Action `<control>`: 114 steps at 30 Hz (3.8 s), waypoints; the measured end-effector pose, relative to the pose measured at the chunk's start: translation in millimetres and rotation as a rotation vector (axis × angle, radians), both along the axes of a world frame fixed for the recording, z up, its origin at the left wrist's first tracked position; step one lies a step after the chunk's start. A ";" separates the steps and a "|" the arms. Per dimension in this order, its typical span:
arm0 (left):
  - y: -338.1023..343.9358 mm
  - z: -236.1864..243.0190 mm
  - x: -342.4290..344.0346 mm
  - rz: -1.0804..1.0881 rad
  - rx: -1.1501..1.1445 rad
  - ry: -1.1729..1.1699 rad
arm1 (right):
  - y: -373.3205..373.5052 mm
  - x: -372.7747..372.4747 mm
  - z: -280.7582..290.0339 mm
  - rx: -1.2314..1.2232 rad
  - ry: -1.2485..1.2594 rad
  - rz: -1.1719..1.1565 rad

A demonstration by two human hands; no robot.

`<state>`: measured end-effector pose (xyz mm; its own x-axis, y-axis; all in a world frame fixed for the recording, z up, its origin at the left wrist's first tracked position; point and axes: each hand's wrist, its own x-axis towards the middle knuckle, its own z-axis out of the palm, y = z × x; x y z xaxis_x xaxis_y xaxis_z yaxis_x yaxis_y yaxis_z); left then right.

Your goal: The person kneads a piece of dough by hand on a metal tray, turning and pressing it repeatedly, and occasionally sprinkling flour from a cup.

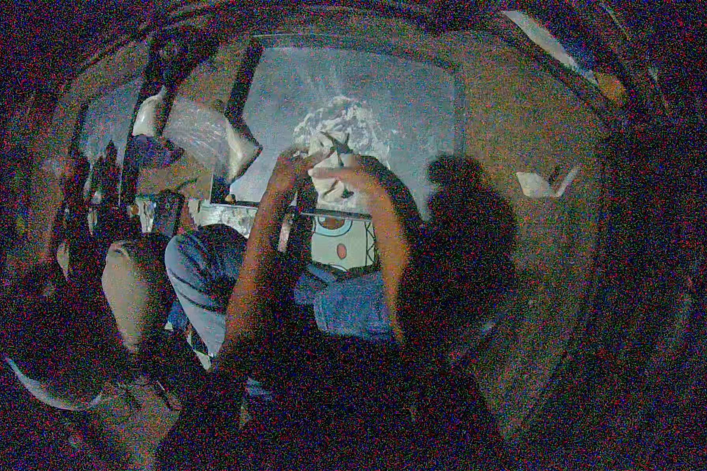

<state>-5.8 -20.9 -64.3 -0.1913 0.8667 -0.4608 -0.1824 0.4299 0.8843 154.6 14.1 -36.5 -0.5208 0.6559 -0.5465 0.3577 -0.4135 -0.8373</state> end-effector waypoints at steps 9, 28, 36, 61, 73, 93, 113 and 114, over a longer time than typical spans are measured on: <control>-13.9 52.5 21.3 -0.060 0.156 -0.249 | 4.5 16.8 -21.7 -0.152 0.332 -0.101; 26.2 2.4 -25.0 0.614 0.132 -0.851 | -5.8 -23.1 34.4 0.219 -0.402 0.303; 27.1 -20.4 -28.3 0.530 0.221 -0.829 | -7.9 24.4 -8.4 0.164 -0.353 0.246; 17.3 -1.9 37.0 0.135 0.096 -0.265 | -4.3 20.4 40.5 0.683 -0.497 0.044; 5.8 28.6 51.0 0.172 0.308 -0.578 | -15.1 14.2 44.8 0.858 -0.316 -0.034; -2.6 14.5 47.1 -0.124 0.568 0.659 | 4.7 23.0 -76.1 0.769 -0.547 -0.331; -6.9 44.3 37.1 -0.210 0.284 0.025 | 12.0 30.3 1.4 0.880 -0.674 -0.478; -7.0 45.9 38.0 -0.171 0.248 -0.019 | 12.2 31.2 -2.8 0.954 -0.637 -0.529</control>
